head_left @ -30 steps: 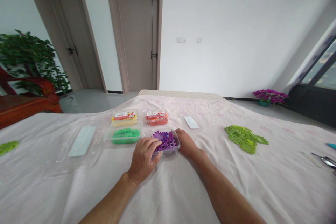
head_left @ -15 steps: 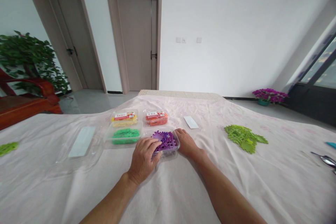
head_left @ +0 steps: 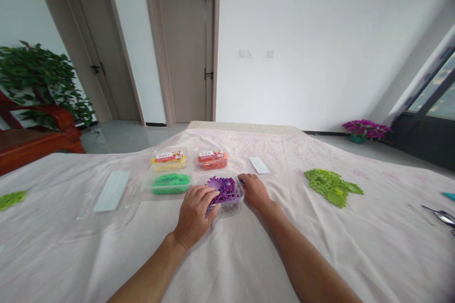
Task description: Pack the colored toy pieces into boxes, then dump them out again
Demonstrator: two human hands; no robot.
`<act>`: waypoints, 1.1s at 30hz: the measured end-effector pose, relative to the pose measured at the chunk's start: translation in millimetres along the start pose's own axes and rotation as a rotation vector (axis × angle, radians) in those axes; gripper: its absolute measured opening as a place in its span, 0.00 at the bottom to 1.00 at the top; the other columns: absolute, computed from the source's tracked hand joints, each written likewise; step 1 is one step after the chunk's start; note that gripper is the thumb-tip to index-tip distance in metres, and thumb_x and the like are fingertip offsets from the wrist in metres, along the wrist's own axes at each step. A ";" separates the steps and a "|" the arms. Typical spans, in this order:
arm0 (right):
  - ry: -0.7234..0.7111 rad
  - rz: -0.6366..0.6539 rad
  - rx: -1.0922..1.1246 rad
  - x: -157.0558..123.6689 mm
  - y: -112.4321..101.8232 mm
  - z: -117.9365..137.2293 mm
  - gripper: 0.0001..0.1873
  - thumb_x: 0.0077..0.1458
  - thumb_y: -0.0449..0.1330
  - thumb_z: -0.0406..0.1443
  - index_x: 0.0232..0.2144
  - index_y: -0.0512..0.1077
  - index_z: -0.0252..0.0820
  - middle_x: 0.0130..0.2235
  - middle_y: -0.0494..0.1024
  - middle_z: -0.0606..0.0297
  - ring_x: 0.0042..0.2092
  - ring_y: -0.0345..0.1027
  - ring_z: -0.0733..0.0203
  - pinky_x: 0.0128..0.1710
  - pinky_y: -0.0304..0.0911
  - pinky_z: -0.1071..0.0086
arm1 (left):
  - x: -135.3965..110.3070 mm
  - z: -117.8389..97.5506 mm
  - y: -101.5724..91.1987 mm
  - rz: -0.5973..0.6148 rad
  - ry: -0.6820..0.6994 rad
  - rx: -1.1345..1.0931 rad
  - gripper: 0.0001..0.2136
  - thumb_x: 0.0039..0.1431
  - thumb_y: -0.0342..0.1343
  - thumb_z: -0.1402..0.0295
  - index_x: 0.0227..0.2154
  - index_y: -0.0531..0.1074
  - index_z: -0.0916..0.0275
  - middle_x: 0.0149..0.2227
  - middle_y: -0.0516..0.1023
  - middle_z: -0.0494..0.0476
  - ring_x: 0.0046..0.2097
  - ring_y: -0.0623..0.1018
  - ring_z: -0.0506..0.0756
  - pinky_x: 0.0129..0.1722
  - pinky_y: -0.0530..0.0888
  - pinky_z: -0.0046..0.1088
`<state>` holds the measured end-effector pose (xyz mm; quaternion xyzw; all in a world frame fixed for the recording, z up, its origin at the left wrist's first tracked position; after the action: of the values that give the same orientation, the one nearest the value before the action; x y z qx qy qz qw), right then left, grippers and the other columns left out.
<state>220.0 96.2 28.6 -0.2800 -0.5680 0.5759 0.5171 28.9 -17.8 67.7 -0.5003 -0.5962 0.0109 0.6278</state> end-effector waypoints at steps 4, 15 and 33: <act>0.083 -0.057 0.021 0.3 -1.0 -10.1 0.17 0.57 0.55 0.31 0.48 0.72 0.41 0.44 0.77 0.56 0.47 0.68 0.55 0.47 0.56 0.69 | -0.4 0.2 -0.1 0.000 -0.002 0.000 0.12 0.62 0.56 0.67 0.48 0.73 0.56 0.46 0.78 0.57 0.50 0.74 0.60 0.53 0.70 0.44; 0.237 -0.364 0.683 10.0 -31.6 -21.2 0.19 0.52 0.58 0.36 0.48 0.74 0.41 0.44 0.81 0.60 0.40 0.76 0.57 0.44 0.70 0.63 | -1.4 1.9 1.9 0.005 -0.012 -0.006 0.12 0.62 0.56 0.66 0.49 0.72 0.56 0.47 0.78 0.57 0.51 0.74 0.60 0.54 0.69 0.44; -0.148 -0.271 0.751 -16.1 -65.8 97.8 0.22 0.51 0.60 0.27 0.49 0.73 0.45 0.45 0.79 0.63 0.45 0.73 0.58 0.48 0.68 0.64 | -11.2 33.7 4.2 -0.193 -0.263 -0.070 0.24 0.66 0.51 0.64 0.63 0.55 0.60 0.60 0.66 0.65 0.62 0.66 0.61 0.61 0.65 0.48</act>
<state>154.3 34.0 105.7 0.0481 -0.3856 0.6886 0.6122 2.6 -1.8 49.6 -0.4565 -0.7186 -0.0047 0.5247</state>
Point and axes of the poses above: each hand's wrist, its own x-axis towards the middle knuckle, its own y-axis out of the palm, z = x × y, the point moved 7 cm from there along x, towards the middle knuckle
